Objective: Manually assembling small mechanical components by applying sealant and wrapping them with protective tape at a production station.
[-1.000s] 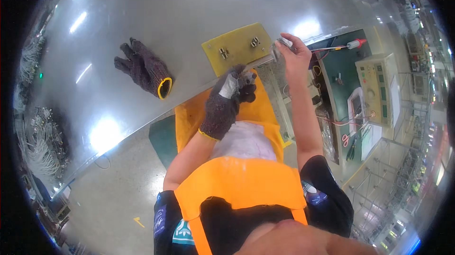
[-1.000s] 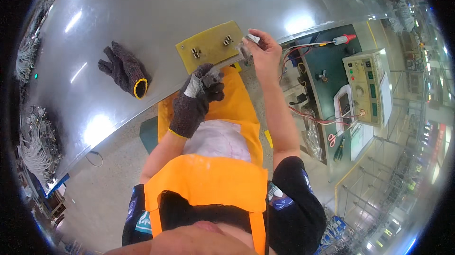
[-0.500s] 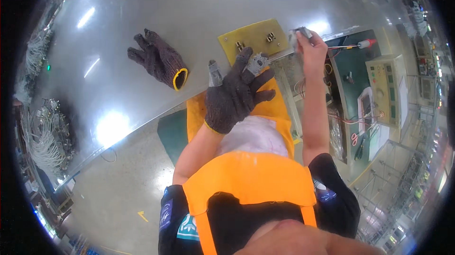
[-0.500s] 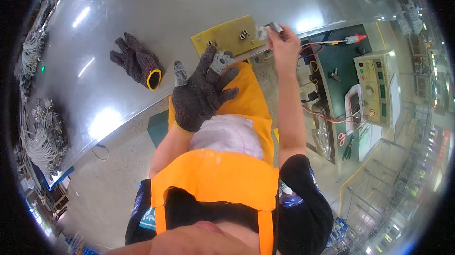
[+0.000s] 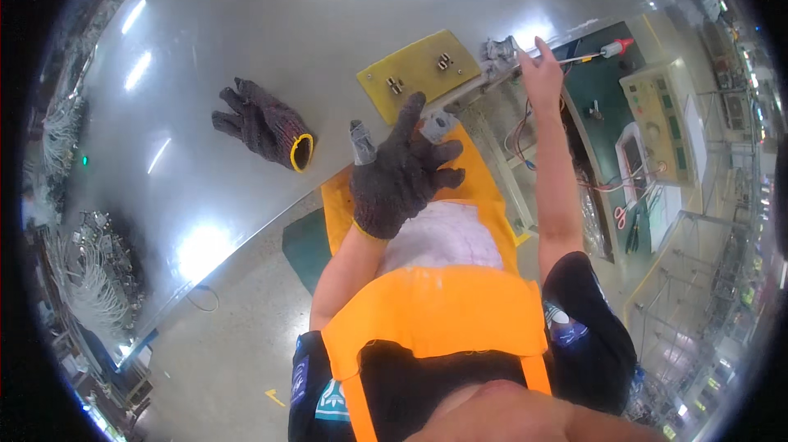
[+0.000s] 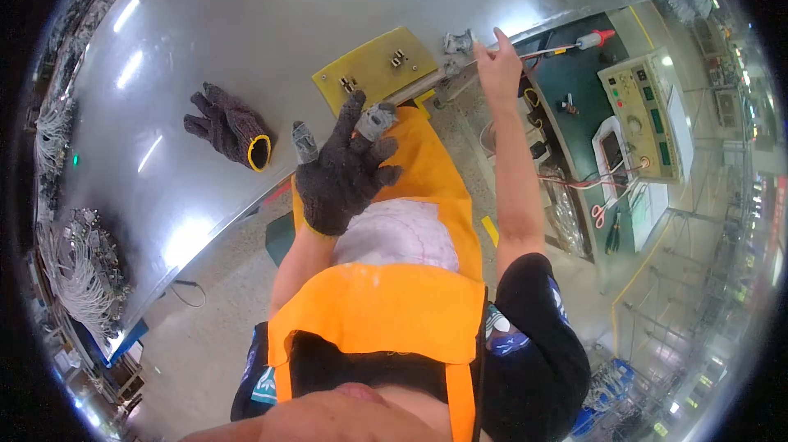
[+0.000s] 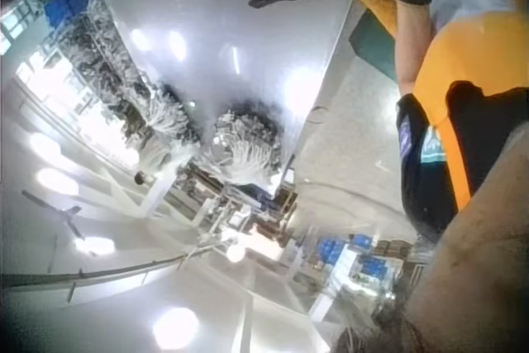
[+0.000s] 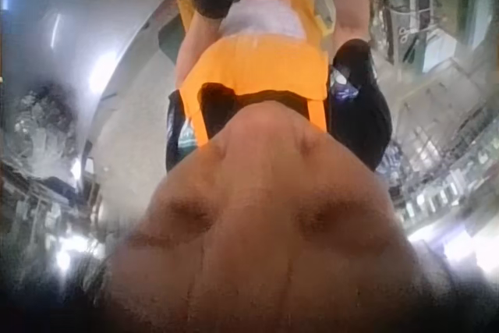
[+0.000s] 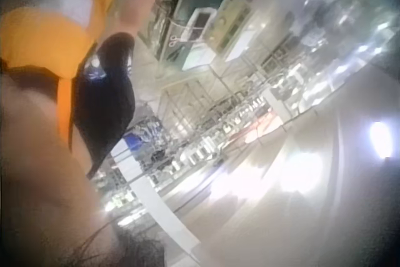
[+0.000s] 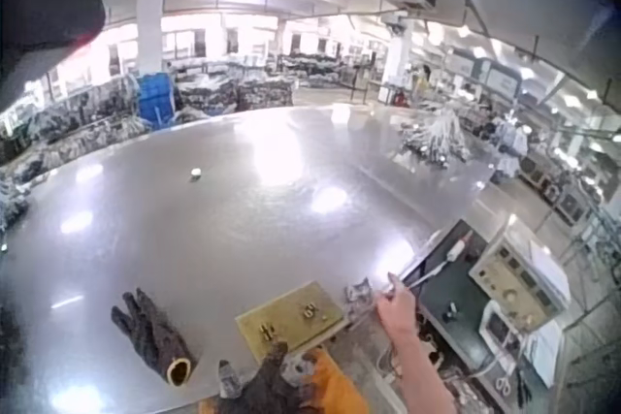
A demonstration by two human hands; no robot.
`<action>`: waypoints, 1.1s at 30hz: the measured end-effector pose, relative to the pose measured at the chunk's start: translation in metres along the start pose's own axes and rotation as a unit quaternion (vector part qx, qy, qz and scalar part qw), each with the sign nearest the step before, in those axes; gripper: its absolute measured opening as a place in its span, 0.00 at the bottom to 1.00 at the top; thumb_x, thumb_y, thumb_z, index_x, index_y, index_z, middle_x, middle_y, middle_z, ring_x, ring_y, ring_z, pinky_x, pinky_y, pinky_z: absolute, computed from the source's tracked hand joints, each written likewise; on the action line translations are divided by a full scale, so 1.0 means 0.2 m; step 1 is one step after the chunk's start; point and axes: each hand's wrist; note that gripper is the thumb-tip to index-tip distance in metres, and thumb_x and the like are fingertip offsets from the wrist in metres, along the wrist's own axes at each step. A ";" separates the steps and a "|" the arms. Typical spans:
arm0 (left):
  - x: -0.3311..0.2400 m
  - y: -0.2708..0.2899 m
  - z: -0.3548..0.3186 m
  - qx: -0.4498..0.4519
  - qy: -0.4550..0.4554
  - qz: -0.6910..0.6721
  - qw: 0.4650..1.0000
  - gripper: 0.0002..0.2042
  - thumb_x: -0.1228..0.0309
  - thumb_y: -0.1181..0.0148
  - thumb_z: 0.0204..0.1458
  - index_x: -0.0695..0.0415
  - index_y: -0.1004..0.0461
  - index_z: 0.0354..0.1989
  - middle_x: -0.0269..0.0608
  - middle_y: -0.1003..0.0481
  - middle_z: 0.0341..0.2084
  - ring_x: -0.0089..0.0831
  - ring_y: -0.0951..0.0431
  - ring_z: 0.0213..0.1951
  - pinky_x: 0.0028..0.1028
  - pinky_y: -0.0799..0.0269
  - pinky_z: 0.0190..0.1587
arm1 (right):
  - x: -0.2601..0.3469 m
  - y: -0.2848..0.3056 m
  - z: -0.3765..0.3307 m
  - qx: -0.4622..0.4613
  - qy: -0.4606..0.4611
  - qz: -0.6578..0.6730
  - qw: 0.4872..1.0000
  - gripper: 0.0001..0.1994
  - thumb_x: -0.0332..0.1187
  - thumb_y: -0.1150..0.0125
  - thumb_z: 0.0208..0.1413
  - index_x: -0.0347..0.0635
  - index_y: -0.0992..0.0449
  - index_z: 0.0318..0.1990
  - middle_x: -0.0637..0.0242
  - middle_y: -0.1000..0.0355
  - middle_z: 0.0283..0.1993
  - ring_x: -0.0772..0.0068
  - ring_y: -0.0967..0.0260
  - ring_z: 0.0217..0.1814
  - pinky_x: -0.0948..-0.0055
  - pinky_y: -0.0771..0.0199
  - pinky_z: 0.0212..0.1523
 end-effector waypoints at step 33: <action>0.37 0.17 0.17 0.000 0.268 0.328 0.906 0.33 0.56 0.49 0.52 0.56 0.55 0.62 0.46 0.28 0.33 0.33 0.26 0.29 0.31 0.29 0.35 | -0.20 -0.22 -0.35 0.052 -0.194 0.577 0.792 0.24 0.34 0.45 0.52 0.33 0.40 0.56 0.63 0.35 0.52 0.76 0.39 0.48 0.74 0.38 0.46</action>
Point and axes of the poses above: each hand's wrist, its own z-axis towards the middle knuckle, its own y-axis out of the back of the hand, x = y × z
